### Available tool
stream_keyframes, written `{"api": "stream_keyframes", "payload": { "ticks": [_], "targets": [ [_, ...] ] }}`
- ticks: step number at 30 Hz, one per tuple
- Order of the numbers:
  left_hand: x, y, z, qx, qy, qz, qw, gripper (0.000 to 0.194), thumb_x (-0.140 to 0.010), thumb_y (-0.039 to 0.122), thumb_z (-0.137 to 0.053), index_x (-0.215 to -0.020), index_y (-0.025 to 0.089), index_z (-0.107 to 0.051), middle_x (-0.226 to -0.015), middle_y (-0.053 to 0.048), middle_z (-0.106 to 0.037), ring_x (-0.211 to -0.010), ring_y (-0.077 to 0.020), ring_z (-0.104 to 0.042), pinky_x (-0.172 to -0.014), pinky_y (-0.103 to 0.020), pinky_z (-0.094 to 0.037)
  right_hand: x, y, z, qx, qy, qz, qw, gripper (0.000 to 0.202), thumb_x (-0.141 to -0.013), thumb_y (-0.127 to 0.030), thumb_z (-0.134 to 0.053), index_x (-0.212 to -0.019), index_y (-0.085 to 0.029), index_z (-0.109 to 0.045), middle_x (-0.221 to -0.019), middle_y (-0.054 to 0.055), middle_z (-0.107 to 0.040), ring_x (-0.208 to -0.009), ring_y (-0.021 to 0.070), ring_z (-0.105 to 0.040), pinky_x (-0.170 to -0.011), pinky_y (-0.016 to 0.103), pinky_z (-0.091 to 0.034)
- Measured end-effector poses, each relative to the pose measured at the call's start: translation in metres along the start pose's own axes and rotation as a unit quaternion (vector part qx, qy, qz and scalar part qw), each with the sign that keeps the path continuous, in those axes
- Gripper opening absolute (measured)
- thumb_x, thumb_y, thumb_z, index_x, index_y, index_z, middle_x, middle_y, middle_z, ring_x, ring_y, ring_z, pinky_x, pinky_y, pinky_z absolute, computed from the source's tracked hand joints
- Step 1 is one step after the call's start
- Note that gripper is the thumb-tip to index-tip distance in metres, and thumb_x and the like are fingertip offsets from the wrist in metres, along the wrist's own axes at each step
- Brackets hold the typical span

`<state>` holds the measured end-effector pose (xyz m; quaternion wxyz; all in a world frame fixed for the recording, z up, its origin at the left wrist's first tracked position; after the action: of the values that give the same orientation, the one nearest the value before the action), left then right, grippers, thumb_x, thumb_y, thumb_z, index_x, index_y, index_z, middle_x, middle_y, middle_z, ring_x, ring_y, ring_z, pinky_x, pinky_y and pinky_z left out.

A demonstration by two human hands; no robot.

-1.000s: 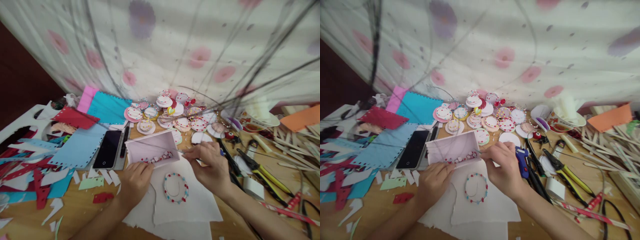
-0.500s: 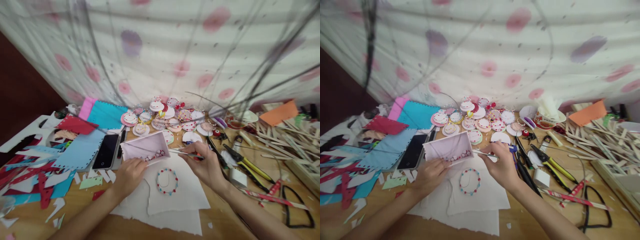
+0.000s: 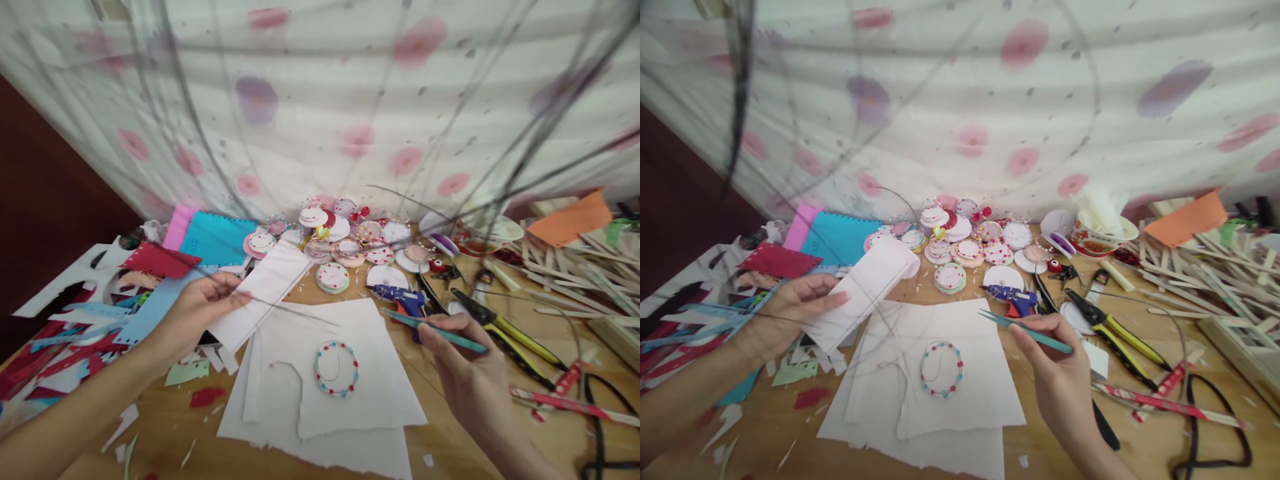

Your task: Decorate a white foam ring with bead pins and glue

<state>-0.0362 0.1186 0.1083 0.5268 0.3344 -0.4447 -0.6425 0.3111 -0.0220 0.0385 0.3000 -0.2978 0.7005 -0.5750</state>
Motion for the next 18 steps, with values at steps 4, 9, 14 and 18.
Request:
{"api": "stream_keyframes", "payload": {
  "ticks": [4,9,14,18],
  "targets": [
    [0.016,0.008,-0.015,-0.180,-0.045,-0.112,0.976,0.015,-0.075,0.034,-0.069,-0.077,0.020,-0.065,-0.069,0.001,-0.066,-0.059,-0.0138,-0.059,-0.050,-0.022,-0.046,-0.001,0.006,0.010,-0.049,0.017,-0.067,0.996,0.031,-0.058,-0.033,-0.085,-0.072,-0.022,-0.059,-0.080,-0.004,-0.064,-0.072,0.0085,-0.059,-0.063,0.014,-0.048],
    [0.041,0.011,-0.046,-0.390,-0.031,-0.375,0.841,0.012,-0.088,0.025,-0.057,-0.083,0.020,-0.066,-0.077,0.000,-0.070,-0.072,-0.0160,-0.065,-0.070,-0.028,-0.050,0.000,0.009,0.018,-0.006,-0.017,-0.050,0.999,0.027,-0.064,-0.033,-0.082,-0.076,-0.023,-0.059,-0.088,-0.002,-0.066,-0.083,0.0120,-0.062,-0.074,0.018,-0.050],
    [0.042,0.004,-0.068,-0.464,0.006,-0.458,0.758,0.019,-0.092,0.017,-0.048,-0.085,0.016,-0.065,-0.077,-0.004,-0.070,-0.071,-0.0175,-0.065,-0.070,-0.031,-0.050,0.000,0.010,0.010,0.028,-0.075,-0.023,0.997,0.019,-0.074,-0.033,-0.074,-0.083,-0.024,-0.059,-0.096,0.000,-0.067,-0.090,0.0145,-0.064,-0.081,0.023,-0.051],
    [0.035,-0.016,-0.084,-0.447,0.016,-0.445,0.776,0.015,-0.093,0.019,-0.050,-0.088,0.016,-0.063,-0.076,-0.003,-0.070,-0.071,-0.0169,-0.065,-0.070,-0.031,-0.050,-0.005,0.002,-0.009,0.079,-0.108,0.010,0.991,0.017,-0.076,-0.032,-0.072,-0.083,-0.024,-0.059,-0.094,0.003,-0.068,-0.089,0.0162,-0.065,-0.078,0.026,-0.053]
  ]
}}
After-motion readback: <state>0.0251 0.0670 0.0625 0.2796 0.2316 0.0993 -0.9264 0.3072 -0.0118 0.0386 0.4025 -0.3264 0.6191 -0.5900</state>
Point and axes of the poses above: each hand's wrist, its own x-axis away from the middle knuckle, its own z-axis out of the back of the hand, y = z × x, the point moved 6 cm from there along -x, towards the middle knuckle
